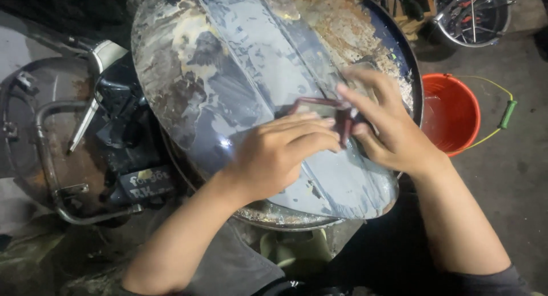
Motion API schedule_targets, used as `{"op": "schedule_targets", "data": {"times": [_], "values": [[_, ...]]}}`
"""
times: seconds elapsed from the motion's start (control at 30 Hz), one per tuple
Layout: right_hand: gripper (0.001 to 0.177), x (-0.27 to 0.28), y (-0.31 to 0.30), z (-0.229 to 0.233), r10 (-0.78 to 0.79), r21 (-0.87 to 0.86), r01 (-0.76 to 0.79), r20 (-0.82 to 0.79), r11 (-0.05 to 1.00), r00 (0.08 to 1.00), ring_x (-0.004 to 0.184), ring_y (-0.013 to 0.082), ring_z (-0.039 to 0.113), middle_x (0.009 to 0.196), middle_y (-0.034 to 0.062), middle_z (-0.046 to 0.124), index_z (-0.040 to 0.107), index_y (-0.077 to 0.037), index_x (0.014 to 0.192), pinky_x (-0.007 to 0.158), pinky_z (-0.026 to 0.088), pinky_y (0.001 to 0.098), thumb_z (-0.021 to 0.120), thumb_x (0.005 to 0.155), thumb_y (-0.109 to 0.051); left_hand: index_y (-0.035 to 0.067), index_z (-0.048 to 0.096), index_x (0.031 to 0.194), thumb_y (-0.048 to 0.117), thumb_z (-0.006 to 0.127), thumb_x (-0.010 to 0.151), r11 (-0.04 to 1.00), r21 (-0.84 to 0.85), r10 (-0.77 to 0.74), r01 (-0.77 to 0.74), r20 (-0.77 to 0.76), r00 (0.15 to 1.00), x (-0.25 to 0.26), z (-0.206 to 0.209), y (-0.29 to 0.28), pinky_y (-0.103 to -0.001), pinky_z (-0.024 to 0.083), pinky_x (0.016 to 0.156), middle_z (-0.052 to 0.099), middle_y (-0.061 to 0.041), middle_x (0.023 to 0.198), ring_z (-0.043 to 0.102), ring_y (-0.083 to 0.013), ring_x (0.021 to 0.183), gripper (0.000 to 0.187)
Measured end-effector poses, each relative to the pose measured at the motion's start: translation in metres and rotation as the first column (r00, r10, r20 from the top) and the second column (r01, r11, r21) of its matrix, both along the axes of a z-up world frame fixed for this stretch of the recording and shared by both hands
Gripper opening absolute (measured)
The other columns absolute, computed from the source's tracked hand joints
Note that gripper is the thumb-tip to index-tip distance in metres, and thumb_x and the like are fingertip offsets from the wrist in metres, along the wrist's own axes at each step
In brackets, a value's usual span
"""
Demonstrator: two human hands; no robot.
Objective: The person folds a piece of sandpaper and uses it to sand a large, curved metal object resting on their lap. They then switch to a metal scraper to remove residue from the same surface.
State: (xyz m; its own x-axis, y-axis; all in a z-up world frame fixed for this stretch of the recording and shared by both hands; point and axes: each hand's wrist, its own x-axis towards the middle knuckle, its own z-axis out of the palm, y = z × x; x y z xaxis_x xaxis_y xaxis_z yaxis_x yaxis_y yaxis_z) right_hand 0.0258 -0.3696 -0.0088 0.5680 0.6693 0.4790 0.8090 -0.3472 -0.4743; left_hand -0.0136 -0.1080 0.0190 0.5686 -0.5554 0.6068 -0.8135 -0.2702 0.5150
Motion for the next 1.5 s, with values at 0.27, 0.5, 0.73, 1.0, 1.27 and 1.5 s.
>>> {"op": "schedule_targets", "data": {"times": [0.27, 0.5, 0.73, 1.0, 1.27, 1.5], "values": [[0.022, -0.001, -0.001, 0.015, -0.040, 0.180, 0.001, 0.215, 0.984, 0.976, 0.144, 0.0391, 0.044, 0.145, 0.0209, 0.057, 0.075, -0.016, 0.110, 0.123, 0.039, 0.0543, 0.062, 0.107, -0.033, -0.002, 0.073, 0.109, -0.023, 0.053, 0.104, 0.925, -0.367, -0.148, 0.103, -0.098, 0.984, -0.003, 0.005, -0.011, -0.062, 0.055, 0.122, 0.071, -0.020, 0.108, 0.071, -0.0404, 0.118, 0.029], [0.035, -0.005, -0.021, 0.013, -0.136, 0.331, 0.089, 0.120, 0.939, 0.983, 0.110, 0.0467, 0.076, 0.107, 0.0273, 0.073, 0.057, 0.002, 0.090, 0.099, 0.064, 0.0525, 0.046, 0.114, -0.020, 0.017, 0.054, 0.148, 0.019, 0.067, 0.113, 0.952, -0.304, 0.007, -0.029, -0.070, 0.997, 0.000, -0.025, -0.022, -0.068, 0.048, 0.142, 0.053, -0.013, 0.156, 0.051, -0.0446, 0.156, 0.038], [0.008, 0.034, -0.066, -0.019, -0.580, 0.068, 0.587, -0.094, 0.807, 0.809, 0.094, 0.0300, 0.073, 0.108, 0.0223, 0.075, 0.063, 0.009, 0.121, 0.076, 0.055, 0.0394, 0.059, 0.121, 0.003, 0.004, 0.054, 0.136, 0.019, 0.054, 0.116, 0.915, -0.356, 0.192, -0.190, -0.030, 0.981, 0.000, -0.004, -0.001, -0.064, 0.052, 0.133, 0.056, -0.020, 0.138, 0.055, -0.0458, 0.146, 0.025], [0.018, 0.028, -0.035, -0.011, -0.629, -0.347, 0.527, -0.363, 0.776, 0.687, 0.085, 0.0300, 0.071, 0.109, 0.0179, 0.068, 0.070, 0.002, 0.111, 0.074, 0.059, 0.0427, 0.073, 0.105, -0.015, 0.005, 0.055, 0.132, 0.016, 0.055, 0.115, 0.929, -0.294, 0.239, -0.226, 0.009, 0.971, -0.001, -0.010, 0.013, -0.065, 0.055, 0.127, 0.057, -0.022, 0.134, 0.058, -0.0479, 0.140, 0.021], [0.030, 0.040, -0.047, -0.012, -0.805, -0.641, 0.531, -0.252, 0.554, 0.536, 0.094, 0.0366, 0.072, 0.123, 0.0168, 0.073, 0.070, -0.005, 0.132, 0.066, 0.057, 0.0496, 0.061, 0.103, 0.000, 0.002, 0.054, 0.131, 0.018, 0.054, 0.115, 0.931, -0.278, 0.259, -0.235, 0.051, 0.965, 0.000, -0.010, 0.020, -0.064, 0.056, 0.125, 0.057, -0.024, 0.132, 0.058, -0.0492, 0.138, 0.022], [0.040, 0.060, -0.059, -0.047, -0.839, -0.761, 0.431, -0.266, 0.485, 0.474, 0.099, 0.0407, 0.072, 0.124, 0.0253, 0.070, 0.060, 0.000, 0.143, 0.074, 0.062, 0.0523, 0.061, 0.104, 0.004, 0.002, 0.056, 0.132, 0.016, 0.055, 0.116, 0.931, -0.258, 0.285, -0.256, 0.080, 0.955, 0.002, -0.010, 0.024, -0.064, 0.056, 0.125, 0.056, -0.023, 0.134, 0.058, -0.0491, 0.138, 0.021]]}}
